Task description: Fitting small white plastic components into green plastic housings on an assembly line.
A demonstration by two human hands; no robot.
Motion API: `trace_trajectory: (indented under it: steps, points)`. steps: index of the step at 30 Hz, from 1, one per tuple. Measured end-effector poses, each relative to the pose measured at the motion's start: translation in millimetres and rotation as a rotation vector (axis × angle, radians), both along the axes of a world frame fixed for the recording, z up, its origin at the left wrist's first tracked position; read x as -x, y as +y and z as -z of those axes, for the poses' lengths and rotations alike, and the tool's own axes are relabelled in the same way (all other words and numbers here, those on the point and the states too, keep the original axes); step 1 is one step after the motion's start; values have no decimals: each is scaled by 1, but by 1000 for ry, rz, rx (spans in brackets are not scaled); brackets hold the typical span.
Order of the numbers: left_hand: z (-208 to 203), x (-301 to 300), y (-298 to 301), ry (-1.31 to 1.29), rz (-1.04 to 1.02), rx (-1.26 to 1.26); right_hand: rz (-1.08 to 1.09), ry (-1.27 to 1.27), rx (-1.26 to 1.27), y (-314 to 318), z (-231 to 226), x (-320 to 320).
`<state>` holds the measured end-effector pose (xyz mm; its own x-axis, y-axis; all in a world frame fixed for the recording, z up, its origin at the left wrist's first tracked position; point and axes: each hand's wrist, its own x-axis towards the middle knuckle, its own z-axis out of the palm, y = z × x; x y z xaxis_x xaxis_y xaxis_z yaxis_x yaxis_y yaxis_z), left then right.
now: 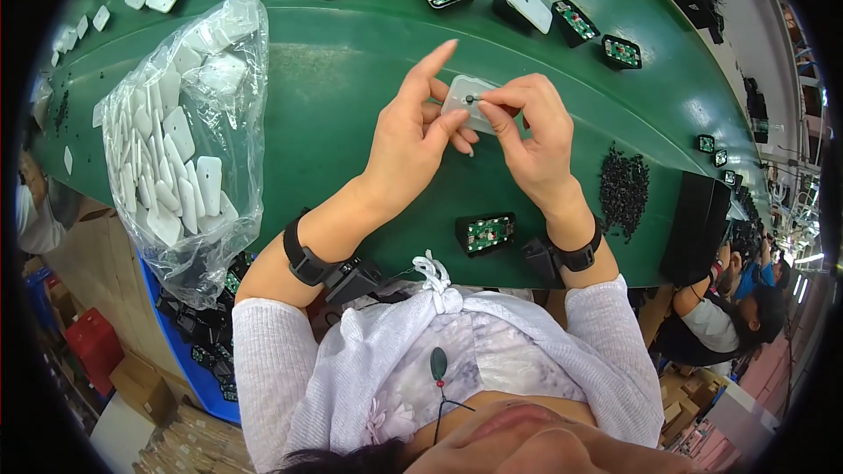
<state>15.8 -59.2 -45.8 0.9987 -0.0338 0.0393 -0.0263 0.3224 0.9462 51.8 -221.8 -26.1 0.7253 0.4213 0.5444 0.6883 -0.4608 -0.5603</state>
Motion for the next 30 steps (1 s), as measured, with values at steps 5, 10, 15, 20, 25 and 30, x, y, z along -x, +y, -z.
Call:
trace_trajectory:
  steps: [5,10,15,20,25,30]
  points:
    - [4,-3,3,165,50,75,39,123,-6,4,1,2]
    - [5,-4,5,174,66,69,59,337,-76,2,2,3]
    - [15,-2,-1,19,1,20,70,361,48,2,-4,4]
    - [9,0,-4,-170,-71,-130,-66,920,-480,-3,8,-3]
    - [16,-5,2,-250,-97,-259,-33,695,-373,8,11,8]
    - [15,-5,-6,-238,-121,-90,-2,683,-434,6,16,9]
